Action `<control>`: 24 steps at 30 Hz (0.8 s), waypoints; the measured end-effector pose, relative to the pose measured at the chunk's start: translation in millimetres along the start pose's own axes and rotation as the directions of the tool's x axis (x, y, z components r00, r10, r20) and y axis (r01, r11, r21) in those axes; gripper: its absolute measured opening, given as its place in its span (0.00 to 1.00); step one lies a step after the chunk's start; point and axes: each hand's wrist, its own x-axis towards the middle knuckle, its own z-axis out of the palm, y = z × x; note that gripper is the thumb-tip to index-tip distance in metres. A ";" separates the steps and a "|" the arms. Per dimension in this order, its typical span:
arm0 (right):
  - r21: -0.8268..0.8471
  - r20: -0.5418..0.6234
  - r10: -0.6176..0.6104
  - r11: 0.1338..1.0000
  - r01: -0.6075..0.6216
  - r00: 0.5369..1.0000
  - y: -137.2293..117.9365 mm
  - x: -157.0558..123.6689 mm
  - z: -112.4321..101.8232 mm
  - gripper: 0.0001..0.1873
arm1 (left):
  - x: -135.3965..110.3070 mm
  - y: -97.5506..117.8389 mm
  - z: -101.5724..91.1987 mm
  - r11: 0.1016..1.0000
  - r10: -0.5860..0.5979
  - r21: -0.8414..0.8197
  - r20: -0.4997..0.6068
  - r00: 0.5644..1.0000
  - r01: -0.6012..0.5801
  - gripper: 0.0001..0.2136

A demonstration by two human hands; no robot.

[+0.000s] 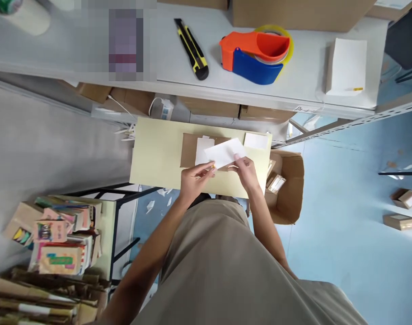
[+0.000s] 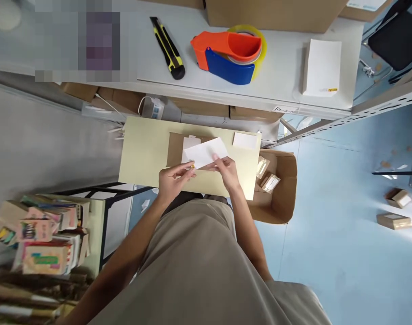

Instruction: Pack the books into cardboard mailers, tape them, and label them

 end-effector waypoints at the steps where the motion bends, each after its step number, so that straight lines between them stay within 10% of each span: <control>1: -0.027 -0.012 -0.028 0.999 0.028 1.000 -1.9 -16.2 6.7 0.33 | -5.8 3.8 -1.3 1.000 -0.010 -0.026 0.008 1.000 0.011 0.22; 6: -0.164 -0.041 -0.147 0.977 0.138 0.988 -15.5 -51.6 22.6 0.31 | -18.0 25.4 -13.2 0.970 -0.109 -0.206 0.120 0.987 0.132 0.33; 15: -0.286 0.002 -0.222 0.934 0.213 0.975 -33.7 -60.3 44.2 0.31 | -5.2 38.9 -45.7 0.977 -0.128 -0.133 0.272 0.954 0.169 0.15; 24: -0.300 0.060 -0.199 0.931 0.208 0.978 -21.6 -56.7 112.7 0.30 | 3.5 18.5 -121.6 0.983 -0.080 -0.133 0.317 0.945 0.128 0.15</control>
